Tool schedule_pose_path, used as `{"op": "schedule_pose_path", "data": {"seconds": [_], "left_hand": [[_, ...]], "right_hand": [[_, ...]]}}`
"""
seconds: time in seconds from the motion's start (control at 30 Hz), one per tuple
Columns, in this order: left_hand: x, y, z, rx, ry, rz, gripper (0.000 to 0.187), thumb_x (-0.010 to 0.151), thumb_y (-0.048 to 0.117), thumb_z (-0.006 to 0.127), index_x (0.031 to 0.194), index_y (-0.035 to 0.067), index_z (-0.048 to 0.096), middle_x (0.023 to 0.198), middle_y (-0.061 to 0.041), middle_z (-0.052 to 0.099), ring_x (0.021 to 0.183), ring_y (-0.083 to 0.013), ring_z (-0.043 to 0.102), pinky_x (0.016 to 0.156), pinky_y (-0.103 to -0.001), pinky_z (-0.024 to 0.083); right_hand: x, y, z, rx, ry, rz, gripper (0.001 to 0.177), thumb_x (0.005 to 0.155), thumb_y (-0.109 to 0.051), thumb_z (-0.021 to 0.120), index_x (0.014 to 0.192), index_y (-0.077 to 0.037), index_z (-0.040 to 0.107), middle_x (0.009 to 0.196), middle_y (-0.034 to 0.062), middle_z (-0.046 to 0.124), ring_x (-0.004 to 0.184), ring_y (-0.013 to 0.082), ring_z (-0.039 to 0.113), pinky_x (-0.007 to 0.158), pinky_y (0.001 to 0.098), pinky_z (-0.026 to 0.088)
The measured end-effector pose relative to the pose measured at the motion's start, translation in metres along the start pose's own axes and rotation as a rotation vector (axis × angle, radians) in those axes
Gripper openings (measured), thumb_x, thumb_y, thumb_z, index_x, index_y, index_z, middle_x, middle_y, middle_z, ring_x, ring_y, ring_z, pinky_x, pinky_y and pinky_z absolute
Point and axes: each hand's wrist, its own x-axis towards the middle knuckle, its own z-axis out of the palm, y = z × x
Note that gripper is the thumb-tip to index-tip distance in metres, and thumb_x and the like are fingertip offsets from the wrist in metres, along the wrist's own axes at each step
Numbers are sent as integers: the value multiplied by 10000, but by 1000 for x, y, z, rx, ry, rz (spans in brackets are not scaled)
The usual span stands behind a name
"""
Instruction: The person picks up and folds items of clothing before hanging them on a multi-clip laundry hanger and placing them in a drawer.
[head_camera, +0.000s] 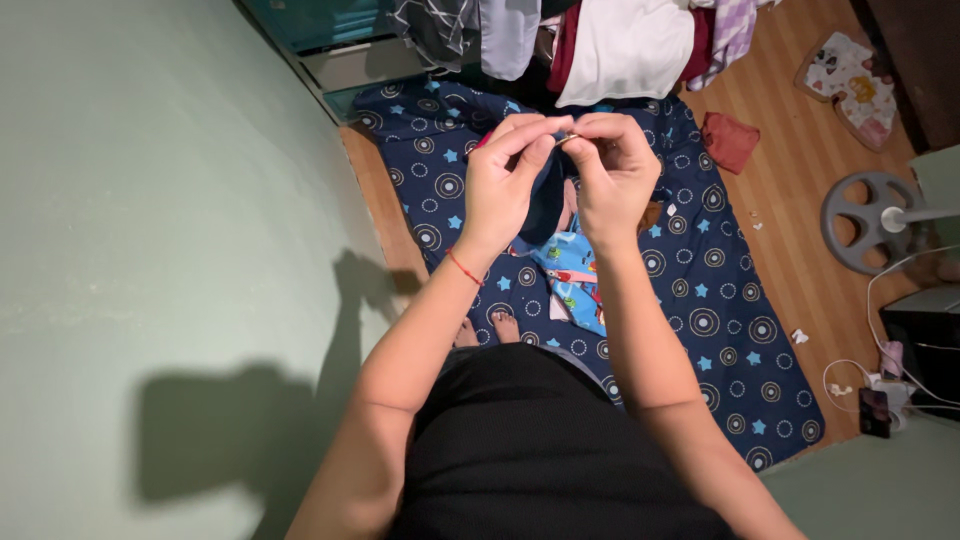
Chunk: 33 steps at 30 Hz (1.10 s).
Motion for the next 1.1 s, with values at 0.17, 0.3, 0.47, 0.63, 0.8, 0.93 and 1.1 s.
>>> {"op": "schedule_pose_path", "data": {"seconds": [0.17, 0.3, 0.47, 0.63, 0.8, 0.93, 1.1], "left_hand": [[-1, 2, -1, 38, -51, 51, 225, 984, 119, 622, 1184, 31, 675, 1122, -83, 621, 1070, -162, 590, 948, -253, 467], [1, 7, -4, 166, -43, 94, 225, 972, 76, 642, 1191, 72, 689, 1101, -74, 669, 1021, -152, 644, 913, -257, 519], [3, 20, -5, 233, 21, 63, 374, 896, 38, 696, 1260, 94, 636, 993, -40, 703, 907, -118, 669, 841, -243, 535], [1, 7, -8, 114, 3, 38, 344, 917, 29, 687, 1256, 56, 638, 1010, -23, 671, 924, -87, 629, 852, -234, 522], [-2, -25, -8, -338, 25, -25, 275, 970, 10, 650, 1242, -23, 623, 1055, -21, 627, 992, -90, 593, 935, -233, 490], [-4, -34, -11, -358, 36, -10, 257, 955, -3, 659, 1208, -30, 627, 1058, -26, 635, 988, -90, 595, 929, -238, 490], [-4, -37, -10, -441, 112, -62, 196, 944, -5, 657, 1138, -22, 629, 1055, -37, 656, 975, -101, 615, 917, -249, 500]], "right_hand": [[-1, -3, 2, -67, 11, -57, 114, 910, 141, 657, 958, 53, 603, 997, 86, 620, 884, 114, 592, 819, 236, 502], [0, -12, 6, -173, -8, -144, 123, 894, 180, 639, 902, 61, 610, 975, 105, 630, 841, 128, 634, 776, 262, 565], [3, -25, 11, -318, -30, -235, 129, 875, 198, 649, 890, 74, 617, 958, 132, 646, 813, 149, 653, 752, 260, 566], [0, -27, 16, -303, -14, -202, 122, 886, 186, 653, 918, 72, 621, 963, 123, 638, 824, 140, 640, 758, 254, 552], [-4, -26, 24, -280, -20, -188, 141, 888, 186, 654, 943, 65, 607, 991, 119, 625, 886, 136, 617, 786, 250, 543], [-3, -30, 24, -299, -42, -185, 151, 871, 176, 680, 936, 62, 606, 994, 124, 623, 907, 143, 614, 791, 249, 523], [-7, -25, 29, -261, -39, -193, 144, 893, 155, 684, 954, 66, 589, 1031, 128, 630, 944, 155, 616, 845, 267, 518]]}}
